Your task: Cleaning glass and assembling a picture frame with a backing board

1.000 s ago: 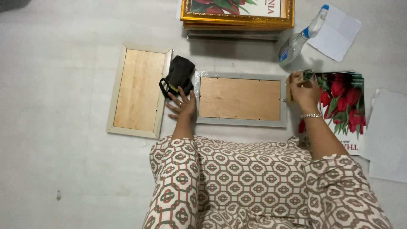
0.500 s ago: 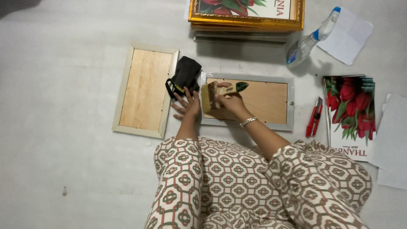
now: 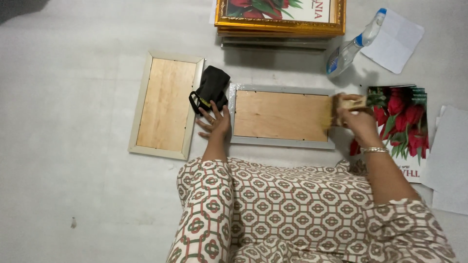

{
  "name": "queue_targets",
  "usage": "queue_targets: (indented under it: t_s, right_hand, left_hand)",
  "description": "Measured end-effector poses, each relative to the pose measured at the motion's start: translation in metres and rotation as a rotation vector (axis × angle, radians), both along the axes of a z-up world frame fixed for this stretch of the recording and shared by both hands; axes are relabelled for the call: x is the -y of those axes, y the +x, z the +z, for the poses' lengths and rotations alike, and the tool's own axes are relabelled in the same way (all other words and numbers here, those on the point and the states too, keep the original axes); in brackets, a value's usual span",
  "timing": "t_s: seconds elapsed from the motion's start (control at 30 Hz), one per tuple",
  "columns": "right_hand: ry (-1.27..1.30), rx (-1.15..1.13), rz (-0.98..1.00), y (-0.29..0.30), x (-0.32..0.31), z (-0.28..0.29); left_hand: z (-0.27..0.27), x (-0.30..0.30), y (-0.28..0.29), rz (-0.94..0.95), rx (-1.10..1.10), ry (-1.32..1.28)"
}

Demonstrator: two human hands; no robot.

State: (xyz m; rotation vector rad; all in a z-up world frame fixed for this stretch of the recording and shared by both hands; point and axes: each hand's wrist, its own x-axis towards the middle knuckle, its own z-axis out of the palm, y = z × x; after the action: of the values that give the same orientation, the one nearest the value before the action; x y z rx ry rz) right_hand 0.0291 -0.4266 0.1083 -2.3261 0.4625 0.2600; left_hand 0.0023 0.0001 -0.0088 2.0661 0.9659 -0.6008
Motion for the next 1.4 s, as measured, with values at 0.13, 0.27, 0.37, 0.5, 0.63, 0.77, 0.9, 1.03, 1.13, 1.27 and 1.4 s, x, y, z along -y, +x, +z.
queue_targets:
  t_s: [0.13,0.27,0.37,0.5,0.63,0.77,0.9,1.03,1.13,1.27,1.4]
  right_hand:
    - [0.474,-0.026,-0.025,-0.010,-0.134,0.039]
    - [0.630,-0.202,0.092,-0.031,-0.230,0.041]
    - [0.623,-0.237,0.181,-0.030,-0.241,-0.001]
    - [0.429,-0.243,0.213,-0.030,-0.230,0.068]
    - [0.220,-0.336,0.105,-0.029,-0.144,0.064]
    - [-0.068,-0.210,0.087,-0.033,-0.061,0.084]
    - [-0.133,0.030,0.165,-0.046,-0.011,0.065]
    - [0.212,-0.008,0.137,-0.049,-0.113,0.085]
    - [0.458,-0.190,0.046,-0.052,-0.190,0.087]
    - [0.743,-0.196,0.136,-0.055,-0.230,0.020]
    - [0.606,-0.200,0.280,-0.046,-0.222,0.009]
  left_hand:
    - [-0.007,0.000,0.000,-0.005,-0.015,0.024]
    - [0.004,0.003,-0.002,0.021,0.007,0.002]
    - [0.016,0.002,-0.003,0.027,0.004,-0.008]
    - [0.008,0.002,-0.003,0.016,0.010,-0.005]
    - [0.000,0.001,-0.001,0.021,0.006,-0.003]
    - [-0.002,0.000,0.000,0.014,0.011,0.005]
    - [0.004,0.001,-0.003,0.003,0.015,-0.004]
    - [0.011,0.002,-0.003,0.012,0.028,-0.003]
    - [0.017,0.003,-0.004,0.020,0.017,-0.004]
    - [0.005,0.000,-0.003,0.048,0.030,-0.039]
    - [0.013,0.001,-0.003,0.027,0.013,-0.037]
